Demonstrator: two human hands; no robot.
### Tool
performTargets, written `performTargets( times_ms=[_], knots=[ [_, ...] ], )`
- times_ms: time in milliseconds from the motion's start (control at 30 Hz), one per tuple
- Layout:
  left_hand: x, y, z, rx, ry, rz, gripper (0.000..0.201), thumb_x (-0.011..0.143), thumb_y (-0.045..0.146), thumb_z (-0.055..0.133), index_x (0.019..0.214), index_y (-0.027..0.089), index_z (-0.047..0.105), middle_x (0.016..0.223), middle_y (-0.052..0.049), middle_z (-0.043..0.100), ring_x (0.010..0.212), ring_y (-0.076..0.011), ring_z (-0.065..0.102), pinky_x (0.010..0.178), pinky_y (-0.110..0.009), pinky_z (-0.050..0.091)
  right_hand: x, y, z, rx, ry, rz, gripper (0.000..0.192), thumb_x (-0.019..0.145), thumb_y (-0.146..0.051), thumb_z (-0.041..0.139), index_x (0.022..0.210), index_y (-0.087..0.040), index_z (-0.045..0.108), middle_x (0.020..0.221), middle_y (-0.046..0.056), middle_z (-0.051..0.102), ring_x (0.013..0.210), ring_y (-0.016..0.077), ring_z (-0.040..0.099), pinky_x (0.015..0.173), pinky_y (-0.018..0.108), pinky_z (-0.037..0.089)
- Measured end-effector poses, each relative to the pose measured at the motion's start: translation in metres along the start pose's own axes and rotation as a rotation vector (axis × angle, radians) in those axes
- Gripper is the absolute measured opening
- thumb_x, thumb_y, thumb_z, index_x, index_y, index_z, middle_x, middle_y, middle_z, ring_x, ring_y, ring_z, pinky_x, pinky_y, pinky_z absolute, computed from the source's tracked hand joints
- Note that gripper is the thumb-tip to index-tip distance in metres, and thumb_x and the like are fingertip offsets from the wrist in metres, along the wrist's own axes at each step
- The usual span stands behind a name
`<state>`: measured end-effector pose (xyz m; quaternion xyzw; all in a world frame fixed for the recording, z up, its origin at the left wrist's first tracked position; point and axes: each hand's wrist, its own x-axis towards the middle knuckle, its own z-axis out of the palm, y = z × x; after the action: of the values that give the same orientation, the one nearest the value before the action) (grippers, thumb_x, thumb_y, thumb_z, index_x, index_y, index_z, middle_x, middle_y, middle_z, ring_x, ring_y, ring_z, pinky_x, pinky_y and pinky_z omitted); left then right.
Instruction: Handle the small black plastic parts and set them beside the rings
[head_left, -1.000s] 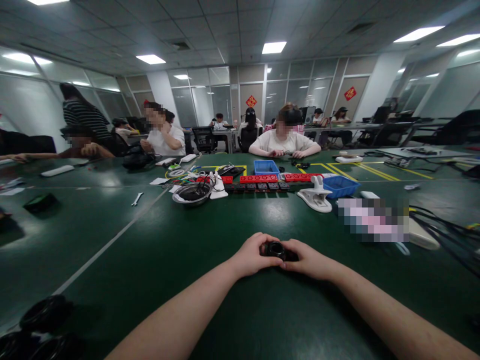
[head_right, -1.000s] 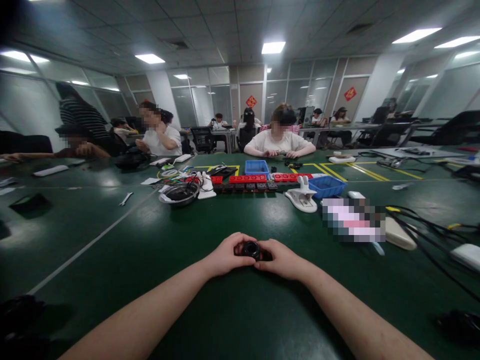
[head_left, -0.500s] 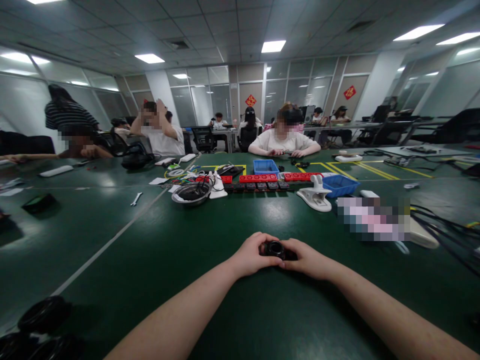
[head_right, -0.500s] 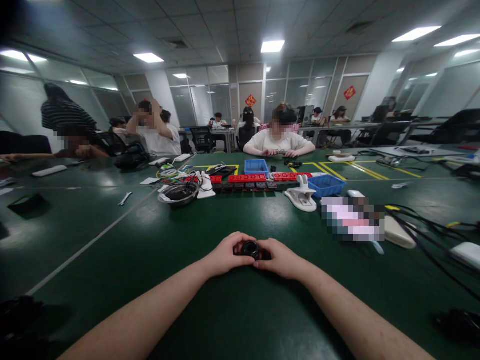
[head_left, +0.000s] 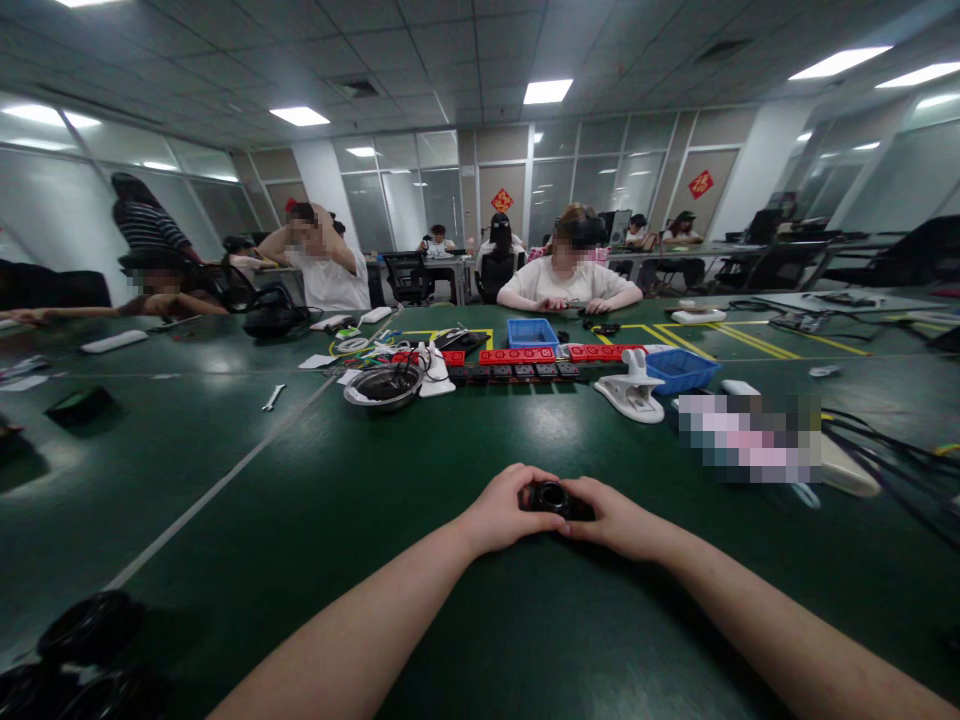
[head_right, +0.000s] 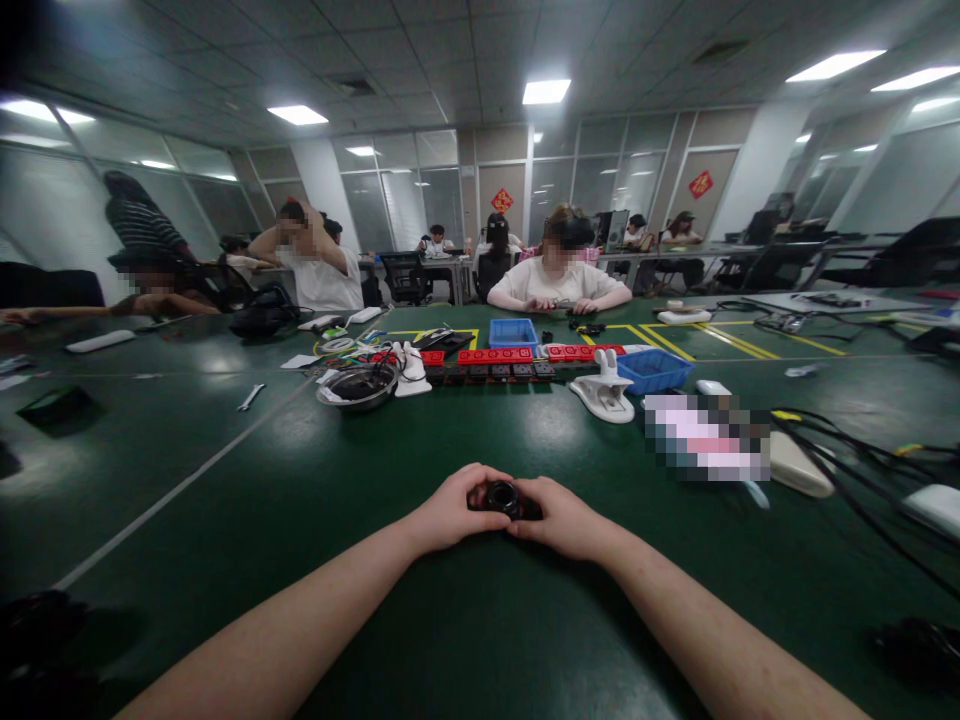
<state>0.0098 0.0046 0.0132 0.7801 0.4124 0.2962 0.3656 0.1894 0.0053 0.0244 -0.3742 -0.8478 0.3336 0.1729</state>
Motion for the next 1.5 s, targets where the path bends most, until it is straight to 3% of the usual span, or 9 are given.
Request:
performTargets(
  times_ms=[200, 400, 500, 667, 800, 1033, 1500],
  knots=[
    [-0.001, 0.005, 0.003, 0.005, 0.038, -0.048, 0.044, 0.056, 0.035, 0.066, 0.096, 0.019, 0.053, 0.086, -0.002, 0.047, 0.066, -0.0109, 0.045, 0.058, -0.023, 0.038, 0.001, 0.007, 0.005, 0.01, 0.038, 0.073, 0.025, 0.066, -0.03, 0.057, 0.086, -0.014, 0.052, 0.077, 0.002, 0.056, 0.066, 0.013, 0.049, 0.055, 0.022, 0.036],
    [-0.002, 0.01, 0.016, 0.14, 0.285, -0.124, 0.041, 0.056, 0.036, 0.066, 0.091, 0.019, 0.052, 0.087, -0.002, 0.049, 0.078, -0.0163, 0.048, 0.066, -0.027, 0.039, 0.009, 0.005, 0.025, -0.283, 0.278, 0.338, 0.022, 0.063, -0.032, 0.057, 0.071, -0.016, 0.044, 0.066, 0.001, 0.052, 0.058, 0.0121, 0.047, 0.047, 0.021, 0.028],
    [-0.002, 0.009, 0.018, 0.19, 0.349, -0.127, 0.039, 0.058, 0.037, 0.064, 0.09, 0.019, 0.052, 0.087, -0.003, 0.049, 0.078, -0.0169, 0.048, 0.067, -0.028, 0.039, 0.011, -0.001, 0.029, -0.395, 0.319, 0.391, 0.019, 0.067, -0.033, 0.052, 0.073, -0.017, 0.045, 0.069, 0.003, 0.053, 0.06, 0.0134, 0.048, 0.049, 0.022, 0.028],
    [-0.001, 0.004, 0.006, 0.039, 0.156, -0.06, 0.04, 0.058, 0.031, 0.065, 0.094, 0.018, 0.053, 0.085, -0.002, 0.047, 0.069, -0.0124, 0.047, 0.06, -0.024, 0.039, 0.003, -0.001, 0.02, -0.286, 0.262, 0.255, 0.043, 0.06, -0.047, 0.058, 0.088, -0.017, 0.048, 0.082, 0.005, 0.055, 0.071, 0.0173, 0.051, 0.055, 0.024, 0.034],
    [-0.001, 0.003, -0.002, -0.058, 0.009, -0.009, 0.04, 0.059, 0.031, 0.064, 0.096, 0.018, 0.054, 0.084, -0.002, 0.047, 0.068, -0.011, 0.046, 0.06, -0.022, 0.039, -0.003, 0.005, 0.007, -0.1, 0.139, 0.047, 0.06, 0.058, -0.041, 0.063, 0.11, -0.02, 0.042, 0.101, 0.006, 0.053, 0.088, 0.0192, 0.05, 0.072, 0.029, 0.037],
    [0.0, 0.004, -0.003, -0.034, -0.028, 0.03, 0.044, 0.06, 0.032, 0.064, 0.101, 0.02, 0.053, 0.086, -0.002, 0.046, 0.073, -0.0127, 0.046, 0.065, -0.024, 0.038, -0.001, 0.008, -0.003, 0.02, -0.005, -0.016, 0.035, 0.064, -0.028, 0.06, 0.097, -0.018, 0.054, 0.09, 0.003, 0.057, 0.08, 0.0174, 0.051, 0.069, 0.028, 0.039],
    [-0.002, 0.006, -0.003, -0.028, -0.041, 0.022, 0.045, 0.062, 0.033, 0.062, 0.104, 0.023, 0.05, 0.086, -0.001, 0.045, 0.07, -0.0118, 0.044, 0.062, -0.024, 0.038, 0.0, 0.01, -0.001, 0.052, -0.014, -0.005, 0.03, 0.066, -0.026, 0.058, 0.094, -0.016, 0.054, 0.087, 0.003, 0.056, 0.077, 0.0162, 0.05, 0.066, 0.026, 0.038]
  ],
)
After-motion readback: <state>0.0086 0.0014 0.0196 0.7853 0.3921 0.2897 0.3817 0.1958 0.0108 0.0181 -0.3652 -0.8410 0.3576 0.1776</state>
